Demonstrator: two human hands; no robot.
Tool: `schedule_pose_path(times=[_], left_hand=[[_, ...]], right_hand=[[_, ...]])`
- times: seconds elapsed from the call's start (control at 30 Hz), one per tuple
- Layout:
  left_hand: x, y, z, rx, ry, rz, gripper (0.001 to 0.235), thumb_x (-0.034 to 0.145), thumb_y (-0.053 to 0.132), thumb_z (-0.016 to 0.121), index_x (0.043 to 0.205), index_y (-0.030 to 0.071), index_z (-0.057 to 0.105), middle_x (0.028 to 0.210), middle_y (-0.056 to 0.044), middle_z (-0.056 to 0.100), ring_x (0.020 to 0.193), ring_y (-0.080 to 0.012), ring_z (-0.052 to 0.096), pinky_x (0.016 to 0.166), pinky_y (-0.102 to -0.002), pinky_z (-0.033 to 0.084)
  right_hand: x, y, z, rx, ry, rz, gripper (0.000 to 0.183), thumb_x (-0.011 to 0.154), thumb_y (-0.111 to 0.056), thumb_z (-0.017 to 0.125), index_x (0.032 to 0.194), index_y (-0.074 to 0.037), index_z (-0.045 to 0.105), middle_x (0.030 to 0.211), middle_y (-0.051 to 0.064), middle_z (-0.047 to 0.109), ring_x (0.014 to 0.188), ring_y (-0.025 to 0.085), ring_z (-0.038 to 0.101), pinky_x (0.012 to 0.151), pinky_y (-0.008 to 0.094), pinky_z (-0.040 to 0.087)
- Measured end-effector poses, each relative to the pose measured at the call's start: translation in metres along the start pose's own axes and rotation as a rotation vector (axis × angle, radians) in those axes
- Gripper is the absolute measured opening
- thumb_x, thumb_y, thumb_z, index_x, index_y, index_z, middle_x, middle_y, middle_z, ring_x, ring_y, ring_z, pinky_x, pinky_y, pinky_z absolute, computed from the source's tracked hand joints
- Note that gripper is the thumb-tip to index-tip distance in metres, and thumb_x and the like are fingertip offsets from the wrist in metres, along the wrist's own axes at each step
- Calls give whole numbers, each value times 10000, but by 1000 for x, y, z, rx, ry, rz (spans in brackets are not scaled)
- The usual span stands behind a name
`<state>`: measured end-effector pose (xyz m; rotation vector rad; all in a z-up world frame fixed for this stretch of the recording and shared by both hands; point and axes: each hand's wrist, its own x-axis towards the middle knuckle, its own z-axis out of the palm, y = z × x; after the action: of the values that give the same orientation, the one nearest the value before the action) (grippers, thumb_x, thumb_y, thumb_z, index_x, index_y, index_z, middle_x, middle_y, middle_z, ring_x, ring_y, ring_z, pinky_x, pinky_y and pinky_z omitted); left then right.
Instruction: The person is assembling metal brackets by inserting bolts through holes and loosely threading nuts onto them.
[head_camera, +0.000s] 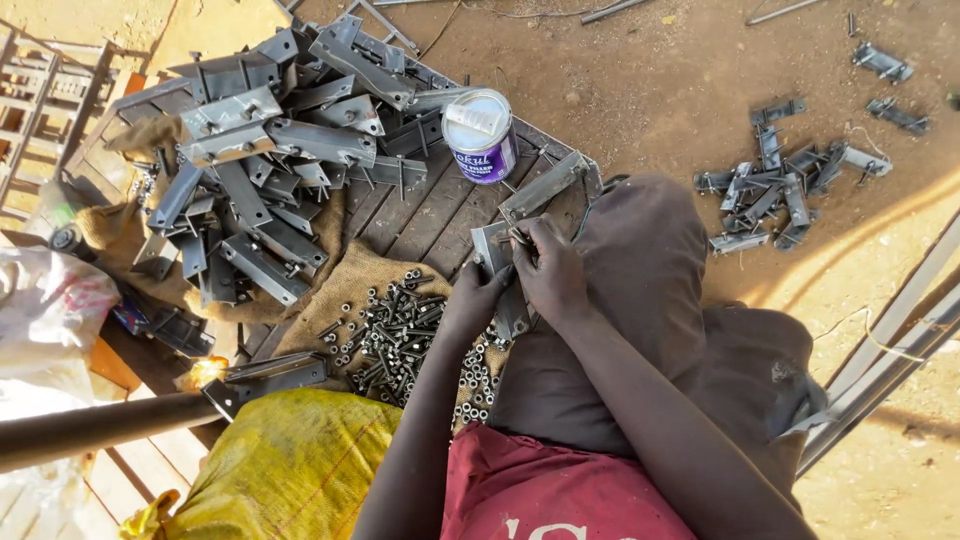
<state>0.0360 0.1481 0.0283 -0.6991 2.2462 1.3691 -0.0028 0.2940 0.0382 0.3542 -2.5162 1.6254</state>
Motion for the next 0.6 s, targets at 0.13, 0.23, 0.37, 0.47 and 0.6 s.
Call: schedule_pose_path(times=[0.13,0.23,0.37,0.47,0.6], left_hand=[[-9,4,-2,105,-52,17,692,893,601,677,1215,0,558,1219,-321,642,1253,-490,577,1029,-572,478],[0,-5,1,53,-36,33,606,909,528,694,1170,-11,600,1103,-287,680,1171,-460,636,959,-538,499],[8,-19,8,-46,-32,15,607,917,554,696,1176,10,623,1083,-242,690,1129,-392,661,938,-501,510],[7,-16,12,-75,-34,11,592,922,556,696,1158,18,627,1045,-225,688,1089,-372,668,914,-492,516],[13,-28,12,-161,-36,22,659,873,635,758,1171,56,657,1027,-193,698,1016,-328,694,873,-460,541]], right_hand=[[-4,19,11,-184,-16,-45,166,977,-182,684,1130,-239,654,1024,49,651,903,369,722,715,525,633],[-4,18,9,-321,-37,-140,164,979,-264,663,1141,-282,643,992,36,626,883,350,721,660,480,621],[-8,-1,-3,-328,-144,-202,249,1040,-323,576,1277,-274,632,1066,101,649,931,398,713,682,510,607],[-5,6,2,-249,-249,-167,370,1061,-319,528,1427,-266,553,1155,189,667,994,466,697,751,583,597],[-6,12,3,-205,-315,64,396,1081,-313,479,1466,-279,393,1134,251,694,1003,501,696,830,654,554]])
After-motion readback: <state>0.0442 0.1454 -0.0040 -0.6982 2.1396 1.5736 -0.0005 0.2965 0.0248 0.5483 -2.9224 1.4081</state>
